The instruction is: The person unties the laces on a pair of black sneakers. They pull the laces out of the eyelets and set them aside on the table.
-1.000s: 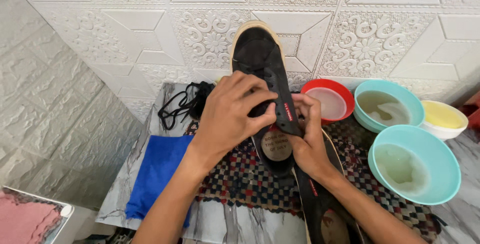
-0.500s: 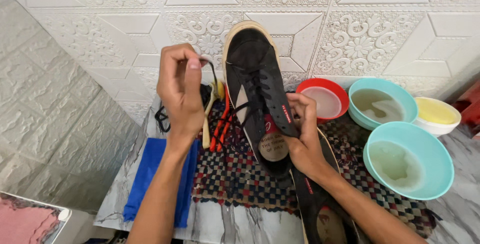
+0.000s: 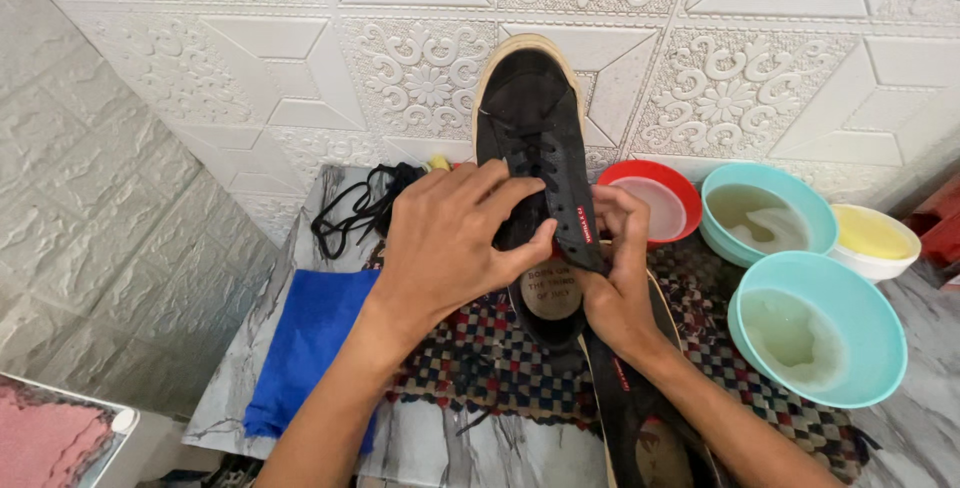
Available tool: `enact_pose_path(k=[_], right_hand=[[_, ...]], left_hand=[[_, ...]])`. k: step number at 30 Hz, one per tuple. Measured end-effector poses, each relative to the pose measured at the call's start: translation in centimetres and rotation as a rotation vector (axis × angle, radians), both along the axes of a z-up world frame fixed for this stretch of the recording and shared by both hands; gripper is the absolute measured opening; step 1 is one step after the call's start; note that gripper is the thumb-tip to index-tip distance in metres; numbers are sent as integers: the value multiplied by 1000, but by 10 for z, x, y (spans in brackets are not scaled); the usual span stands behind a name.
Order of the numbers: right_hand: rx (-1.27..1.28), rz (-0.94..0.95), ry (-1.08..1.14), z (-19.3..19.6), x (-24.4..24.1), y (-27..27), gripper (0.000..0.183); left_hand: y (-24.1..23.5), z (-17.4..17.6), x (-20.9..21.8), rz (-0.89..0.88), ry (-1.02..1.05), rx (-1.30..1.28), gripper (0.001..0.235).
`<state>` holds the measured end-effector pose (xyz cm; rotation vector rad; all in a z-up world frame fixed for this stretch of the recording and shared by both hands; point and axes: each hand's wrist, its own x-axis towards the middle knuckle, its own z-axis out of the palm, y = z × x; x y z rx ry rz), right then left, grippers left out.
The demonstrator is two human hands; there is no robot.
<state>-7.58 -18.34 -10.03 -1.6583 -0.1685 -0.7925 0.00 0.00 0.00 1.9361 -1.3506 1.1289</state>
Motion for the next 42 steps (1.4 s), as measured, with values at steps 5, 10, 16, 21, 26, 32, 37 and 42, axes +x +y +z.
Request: enact_pose_path(k=[5,10,16,21,26,32,37,42], right_hand=[[7,23,31,10,-5,6,90],[-41,-49,59,16,-9,7,90],[-321,-307,111,10,-8,3,86],[-216,-185,334,19,-10,10,75],[-202,-209,286,-3,-5,1,73],[-226,-206,222,-2,-8,-1,69],[-274,-215,217,-5,-6,-5,66],[-506,-252,271,-6,-8,-6,76]], left_hand=[[-4,-12,-11,181,-44,107,25],[-5,-10,-14,-33,254,77,20],[-4,-19,1,-395,722,-50,26],[1,-18,12,-350,801,-37,24],[8,-8,15,-246,841,-3,23],[27,10,12,-193,1082,137,30],[28,2,26,-394,1057,170,17],[16,-19,32,-528,991,126,24]])
